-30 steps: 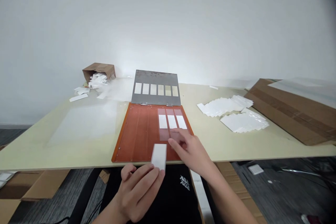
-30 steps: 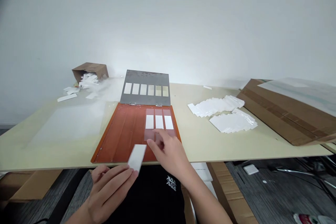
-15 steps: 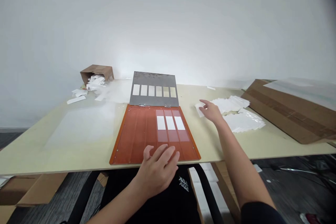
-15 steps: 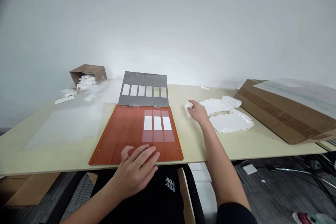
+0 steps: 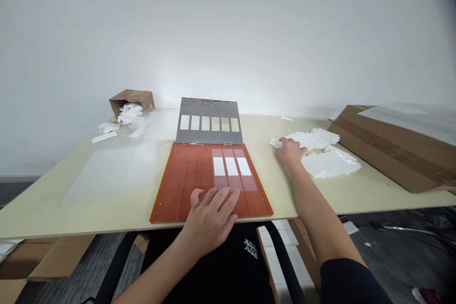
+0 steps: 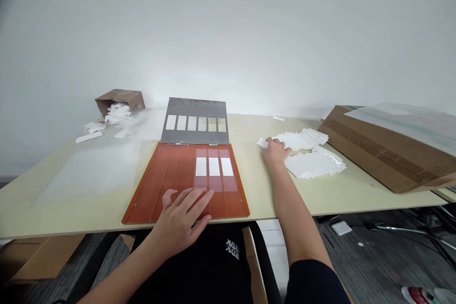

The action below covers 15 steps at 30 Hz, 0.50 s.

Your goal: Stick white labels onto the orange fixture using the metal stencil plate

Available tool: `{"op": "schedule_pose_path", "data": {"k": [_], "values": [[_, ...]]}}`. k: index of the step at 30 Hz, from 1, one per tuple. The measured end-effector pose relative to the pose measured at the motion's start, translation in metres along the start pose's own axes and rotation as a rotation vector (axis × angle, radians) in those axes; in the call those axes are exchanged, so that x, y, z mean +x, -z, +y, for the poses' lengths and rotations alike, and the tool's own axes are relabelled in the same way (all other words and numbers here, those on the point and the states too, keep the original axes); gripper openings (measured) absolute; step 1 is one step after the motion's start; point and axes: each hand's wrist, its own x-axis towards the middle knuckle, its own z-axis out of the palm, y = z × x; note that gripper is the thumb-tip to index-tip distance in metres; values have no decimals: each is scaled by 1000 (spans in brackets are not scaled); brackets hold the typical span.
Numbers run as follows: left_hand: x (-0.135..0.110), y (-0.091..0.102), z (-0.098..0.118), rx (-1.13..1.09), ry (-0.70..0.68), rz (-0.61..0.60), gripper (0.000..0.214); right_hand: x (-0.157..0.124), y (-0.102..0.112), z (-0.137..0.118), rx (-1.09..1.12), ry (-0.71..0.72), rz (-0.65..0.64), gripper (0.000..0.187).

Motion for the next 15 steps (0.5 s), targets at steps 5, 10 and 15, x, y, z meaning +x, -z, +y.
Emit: {"op": "schedule_pose_path", "data": {"k": [5, 10, 15], "values": [[6, 0, -4, -59, 75, -174, 30, -5, 16, -2, 132, 17, 34, 36], [18, 4, -9, -94, 154, -354, 38, -79, 79, -34, 790, 296, 43, 38], [22, -1, -16, -91, 147, -372, 54, -195, 151, -47, 1260, 701, -74, 69]]}}
